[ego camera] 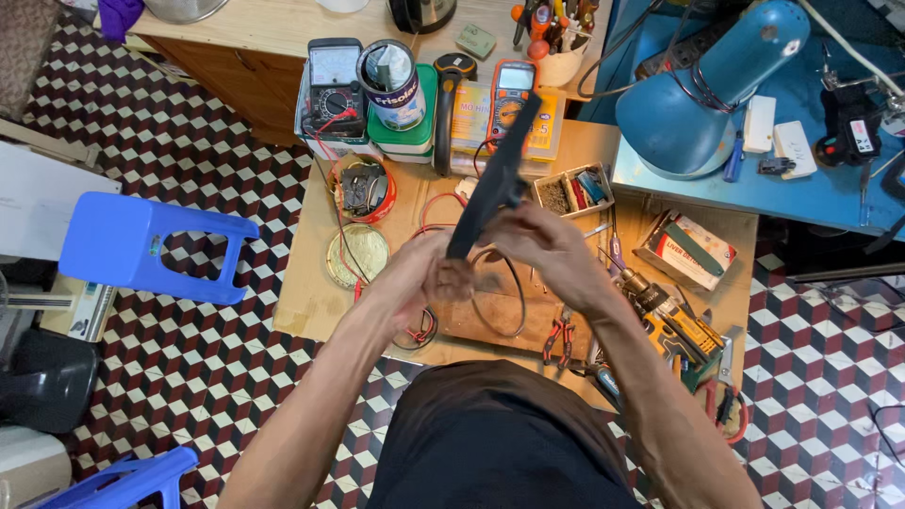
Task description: The person works on a small black circular electronic device, connecting and disconnecting wires, and using a multimeter to test electrical continuity. They also briefly handle a metal kettle and a power plug, stripping wires and making connections.
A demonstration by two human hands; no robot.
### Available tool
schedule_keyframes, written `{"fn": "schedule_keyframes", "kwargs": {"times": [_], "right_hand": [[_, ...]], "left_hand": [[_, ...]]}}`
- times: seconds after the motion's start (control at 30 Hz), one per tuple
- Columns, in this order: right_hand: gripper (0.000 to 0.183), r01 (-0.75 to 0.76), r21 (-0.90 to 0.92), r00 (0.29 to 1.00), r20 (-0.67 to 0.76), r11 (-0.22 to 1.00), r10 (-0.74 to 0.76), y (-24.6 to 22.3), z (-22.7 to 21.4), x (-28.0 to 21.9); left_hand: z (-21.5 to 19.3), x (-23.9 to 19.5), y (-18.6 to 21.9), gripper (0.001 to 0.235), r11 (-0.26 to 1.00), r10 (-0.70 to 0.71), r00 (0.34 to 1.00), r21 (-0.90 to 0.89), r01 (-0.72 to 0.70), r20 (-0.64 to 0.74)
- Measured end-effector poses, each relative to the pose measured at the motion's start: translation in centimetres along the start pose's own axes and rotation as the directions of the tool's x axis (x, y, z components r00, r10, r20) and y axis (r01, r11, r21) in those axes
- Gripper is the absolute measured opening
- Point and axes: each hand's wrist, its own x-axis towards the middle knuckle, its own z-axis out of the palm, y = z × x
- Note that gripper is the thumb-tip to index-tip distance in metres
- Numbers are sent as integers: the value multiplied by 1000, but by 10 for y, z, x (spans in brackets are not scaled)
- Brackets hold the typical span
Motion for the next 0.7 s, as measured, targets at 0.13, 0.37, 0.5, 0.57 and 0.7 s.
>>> {"fn": "schedule_keyframes", "kwargs": {"times": [0.13, 0.37, 0.5, 0.57, 0.7], "right_hand": [[29, -210, -26, 968, -146, 977, 204, 37, 40, -4], [58, -82, -227, 945, -328, 971, 3, 51, 26, -6], [24, -155, -440, 988, -67, 885, 140, 24, 14, 11], [23, -148, -240, 989, -32, 959, 145, 10, 25, 9], [32, -263, -31, 939, -239, 964, 248, -5, 53, -4]], "left_hand": [[-28, 46, -12, 18, 951, 62, 992, -309, -27, 107], [-46, 2, -19, 15, 921, -47, 922, -341, 189, 383], [-37, -25, -9, 19, 849, 49, 747, -421, 319, 663], [-38, -35, 2, 33, 859, 37, 795, -426, 284, 606], [-26, -32, 14, 54, 945, 292, 893, -247, -214, 343]]}}
